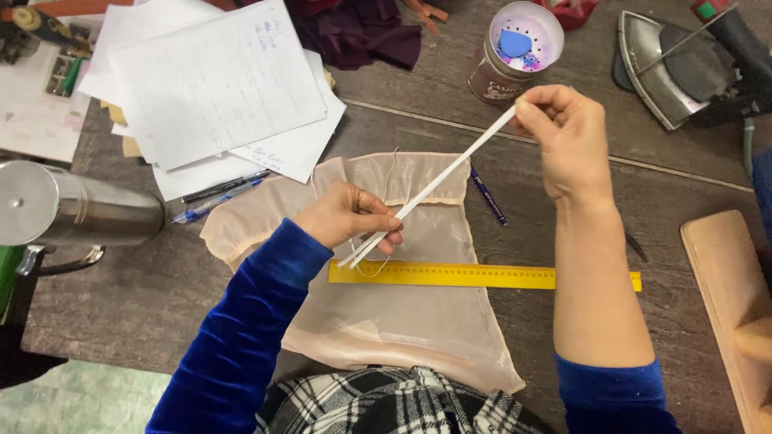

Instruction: The person cuts a white elastic band into several small pieces using scissors. They then use a pen to mark the beige fabric and continue cutting the elastic band.

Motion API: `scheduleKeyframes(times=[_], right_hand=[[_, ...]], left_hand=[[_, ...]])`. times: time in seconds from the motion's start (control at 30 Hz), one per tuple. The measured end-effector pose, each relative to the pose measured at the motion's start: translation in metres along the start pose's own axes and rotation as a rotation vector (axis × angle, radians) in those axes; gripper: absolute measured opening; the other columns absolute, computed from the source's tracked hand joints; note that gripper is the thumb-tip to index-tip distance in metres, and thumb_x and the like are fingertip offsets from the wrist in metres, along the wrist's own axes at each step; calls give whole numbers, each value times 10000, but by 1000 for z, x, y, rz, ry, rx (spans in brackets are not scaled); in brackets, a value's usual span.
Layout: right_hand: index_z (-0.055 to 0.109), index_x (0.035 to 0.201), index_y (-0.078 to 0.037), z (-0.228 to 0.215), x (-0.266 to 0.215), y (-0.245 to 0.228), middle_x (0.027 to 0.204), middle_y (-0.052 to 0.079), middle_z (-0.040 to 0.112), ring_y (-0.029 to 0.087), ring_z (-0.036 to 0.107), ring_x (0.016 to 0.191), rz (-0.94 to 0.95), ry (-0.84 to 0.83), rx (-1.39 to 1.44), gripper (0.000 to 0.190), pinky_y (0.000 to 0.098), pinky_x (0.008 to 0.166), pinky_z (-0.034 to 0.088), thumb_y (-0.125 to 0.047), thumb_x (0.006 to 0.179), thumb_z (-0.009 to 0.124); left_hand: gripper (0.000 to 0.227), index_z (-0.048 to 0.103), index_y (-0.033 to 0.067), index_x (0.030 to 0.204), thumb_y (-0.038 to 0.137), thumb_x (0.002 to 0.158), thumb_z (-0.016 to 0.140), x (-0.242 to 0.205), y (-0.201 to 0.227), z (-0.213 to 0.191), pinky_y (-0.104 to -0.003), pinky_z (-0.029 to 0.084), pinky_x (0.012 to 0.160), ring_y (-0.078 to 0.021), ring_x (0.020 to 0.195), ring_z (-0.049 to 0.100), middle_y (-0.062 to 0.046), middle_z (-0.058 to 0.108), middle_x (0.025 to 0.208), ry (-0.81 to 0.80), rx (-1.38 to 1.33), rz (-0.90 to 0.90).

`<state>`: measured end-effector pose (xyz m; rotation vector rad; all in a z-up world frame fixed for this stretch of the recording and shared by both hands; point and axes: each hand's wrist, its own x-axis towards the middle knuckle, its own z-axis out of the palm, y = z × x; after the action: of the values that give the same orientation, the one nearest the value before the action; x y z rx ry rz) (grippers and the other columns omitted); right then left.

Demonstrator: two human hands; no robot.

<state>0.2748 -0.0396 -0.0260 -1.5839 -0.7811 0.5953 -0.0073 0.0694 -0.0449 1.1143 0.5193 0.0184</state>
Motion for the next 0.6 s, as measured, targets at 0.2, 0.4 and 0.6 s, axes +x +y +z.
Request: scheduleKeyframes(times=[0.2, 0.4, 0.6], right_hand=[[638, 1008, -19, -13, 4, 17, 819, 57, 641, 101, 685, 742, 55, 52, 79, 88, 195, 713, 596, -25, 934, 684], [636, 1006, -21, -22, 6, 34, 813, 55, 639, 98, 693, 739, 84, 83, 83, 94, 176, 699, 588, -34, 931, 693], [636, 982, -29, -31, 4, 44, 778, 62, 636, 114, 693, 706, 129, 129, 136, 102, 178, 672, 588, -41, 913, 710]], left_hand=[[218, 682, -131, 962, 23, 814, 724, -3, -5, -4, -262, 591, 593, -269, 660, 730, -233, 728, 793, -19, 20, -47], [203, 688, -116, 953, 25, 812, 729, -3, -8, -7, -281, 600, 605, -267, 661, 731, -227, 730, 793, -27, 35, -72], [222, 676, -139, 980, -11, 804, 723, -1, -15, -11, -306, 606, 636, -278, 685, 728, -236, 725, 797, -32, 40, -115]])
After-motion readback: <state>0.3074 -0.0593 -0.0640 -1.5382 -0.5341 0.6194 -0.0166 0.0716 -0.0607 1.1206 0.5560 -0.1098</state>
